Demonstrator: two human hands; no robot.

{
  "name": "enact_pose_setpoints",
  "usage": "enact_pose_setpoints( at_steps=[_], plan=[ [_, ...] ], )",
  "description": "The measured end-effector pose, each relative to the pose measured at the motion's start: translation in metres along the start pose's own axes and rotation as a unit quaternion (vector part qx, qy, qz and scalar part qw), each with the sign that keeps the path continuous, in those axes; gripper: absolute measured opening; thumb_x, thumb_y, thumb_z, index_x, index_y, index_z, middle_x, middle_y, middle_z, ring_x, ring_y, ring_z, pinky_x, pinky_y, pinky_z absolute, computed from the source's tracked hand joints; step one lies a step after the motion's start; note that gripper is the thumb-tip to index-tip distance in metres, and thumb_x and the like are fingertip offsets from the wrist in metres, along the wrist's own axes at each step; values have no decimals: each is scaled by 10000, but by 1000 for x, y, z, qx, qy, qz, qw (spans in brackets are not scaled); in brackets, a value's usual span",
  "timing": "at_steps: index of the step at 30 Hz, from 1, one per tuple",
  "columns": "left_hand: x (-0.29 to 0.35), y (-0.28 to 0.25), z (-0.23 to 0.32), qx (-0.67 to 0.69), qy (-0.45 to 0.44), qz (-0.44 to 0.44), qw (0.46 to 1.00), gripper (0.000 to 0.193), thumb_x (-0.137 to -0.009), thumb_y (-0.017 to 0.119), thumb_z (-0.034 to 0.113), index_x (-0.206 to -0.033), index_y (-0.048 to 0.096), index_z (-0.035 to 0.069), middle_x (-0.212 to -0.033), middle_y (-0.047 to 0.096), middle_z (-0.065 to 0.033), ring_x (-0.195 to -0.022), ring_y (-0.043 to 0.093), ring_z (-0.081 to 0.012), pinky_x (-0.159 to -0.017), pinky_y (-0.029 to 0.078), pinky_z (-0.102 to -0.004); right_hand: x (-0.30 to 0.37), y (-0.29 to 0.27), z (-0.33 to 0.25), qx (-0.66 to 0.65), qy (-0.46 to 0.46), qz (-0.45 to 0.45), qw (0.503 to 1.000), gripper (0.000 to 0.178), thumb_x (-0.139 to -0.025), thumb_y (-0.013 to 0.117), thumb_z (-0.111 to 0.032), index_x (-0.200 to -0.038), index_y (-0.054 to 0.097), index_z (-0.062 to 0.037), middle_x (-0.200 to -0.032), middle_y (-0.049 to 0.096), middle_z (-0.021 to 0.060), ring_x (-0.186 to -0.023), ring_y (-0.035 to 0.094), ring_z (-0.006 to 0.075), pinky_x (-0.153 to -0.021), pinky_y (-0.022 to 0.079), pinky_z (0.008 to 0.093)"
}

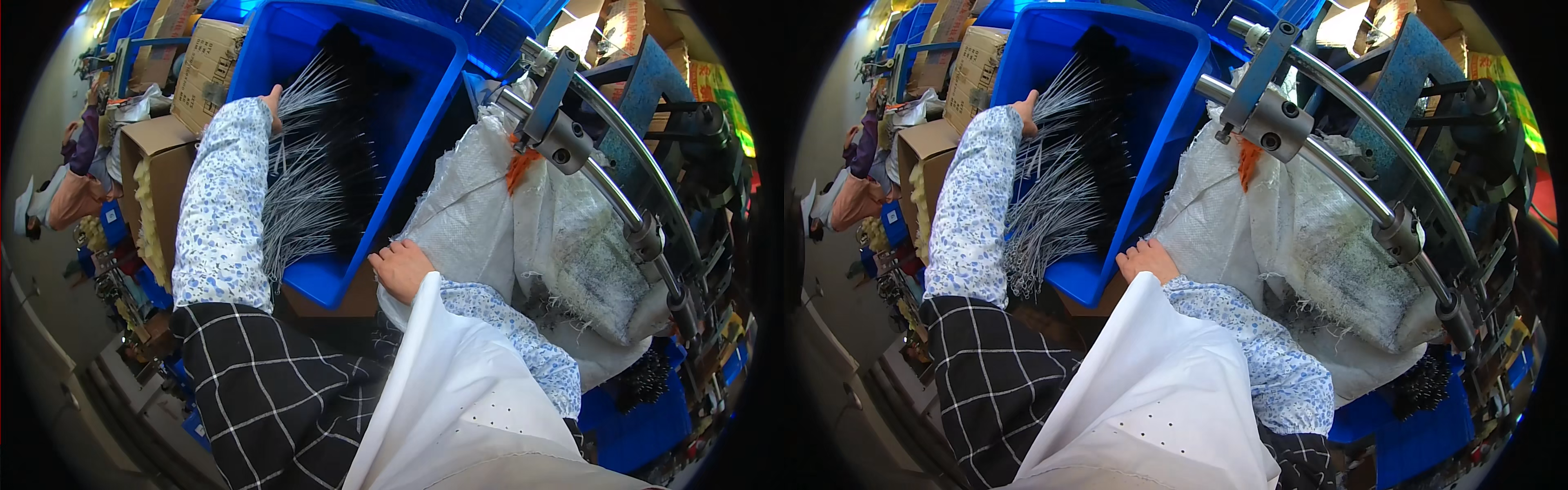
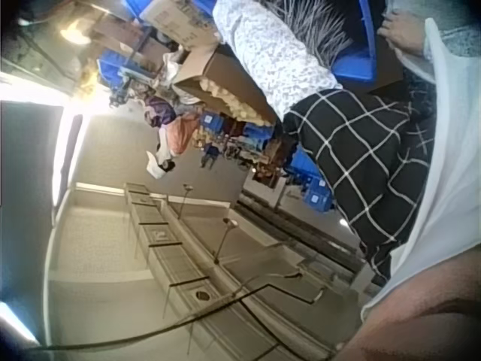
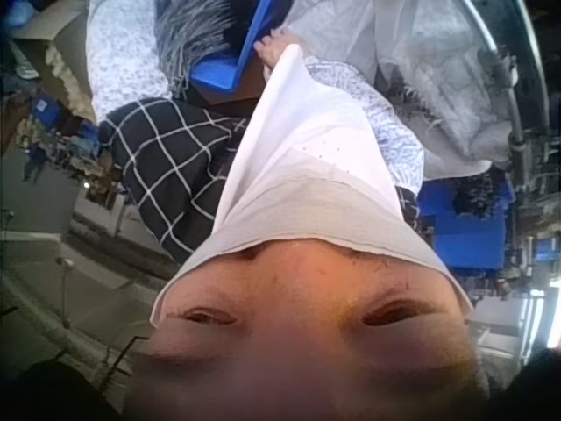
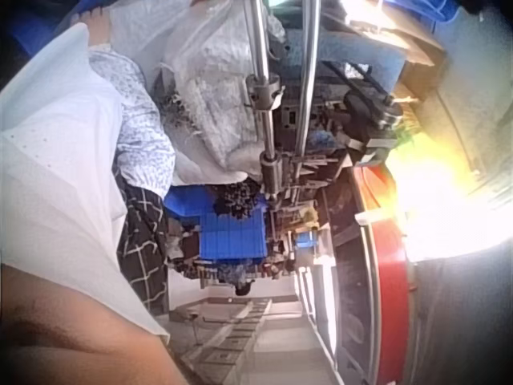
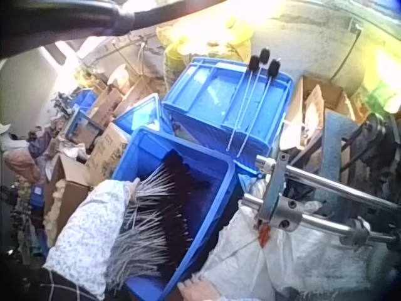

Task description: Assembling industrial or cleaning brushes using specialized machinery and raw bristle materials in a factory.

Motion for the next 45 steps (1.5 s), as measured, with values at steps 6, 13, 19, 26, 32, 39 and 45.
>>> enact_pose_setpoints(
  at_steps=[6,13,19,26,32,39,45],
  plan=[
    [35,-50,30,-107,-26,14,994,802,-648,667,116,-1299,205,200,-1196,429,-170,-1097,427,-317,-907,349,-401,3,4,5,10,7,16,1000,190,-760,514,-188,-919,556,-92,-802,577,49,-804,529,198,-735,379,306],
    [-47,-52,33,-210,38,118,970,571,-763,550,156,-1259,293,272,-1110,480,-125,-1054,468,-258,-839,375,-418,-3,5,5,-8,18,-25,999,209,-795,495,-216,-967,553,-111,-862,582,63,-862,529,195,-773,371,308],
    [-71,-67,41,-289,65,342,892,336,-833,390,151,-1153,435,244,-1039,507,-70,-1061,440,-211,-941,238,-427,-5,4,2,-10,35,-99,994,274,-825,472,-255,-1065,508,-128,-978,570,58,-962,510,199,-853,347,306],
    [-60,-47,47,-146,119,442,877,369,-789,465,151,-1155,427,179,-1089,488,-72,-1085,420,-214,-972,244,-375,-7,-4,3,-17,52,-147,988,328,-836,459,-275,-1132,463,-136,-1075,541,53,-1041,481,196,-901,327,309],
    [17,16,11,306,166,396,850,335,-756,554,187,-1070,467,108,-924,563,-129,-859,544,-290,-731,430,-350,-6,-5,2,-21,38,-83,996,299,-786,501,-208,-1072,502,-120,-977,566,54,-928,519,195,-818,368,309],
    [58,87,-27,370,73,230,897,250,-785,537,130,-1008,504,22,-914,576,-98,-870,553,-188,-768,422,-284,-2,-3,2,2,28,-39,999,274,-741,525,-174,-1004,538,-98,-891,573,43,-861,521,198,-766,379,313],
    [11,87,50,304,189,318,878,418,-770,555,205,-1149,426,83,-1121,481,-137,-1016,481,-284,-890,362,-338,1,3,1,9,11,20,1000,183,-771,504,-194,-897,559,-74,-814,583,83,-805,537,226,-734,395,338]
  ],
)
Point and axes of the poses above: each hand's wrist, its own x-axis away from the middle knuckle, its own y-axis out of the palm, z = x × y, the point moved 1 cm from there along -x, towards the middle knuckle
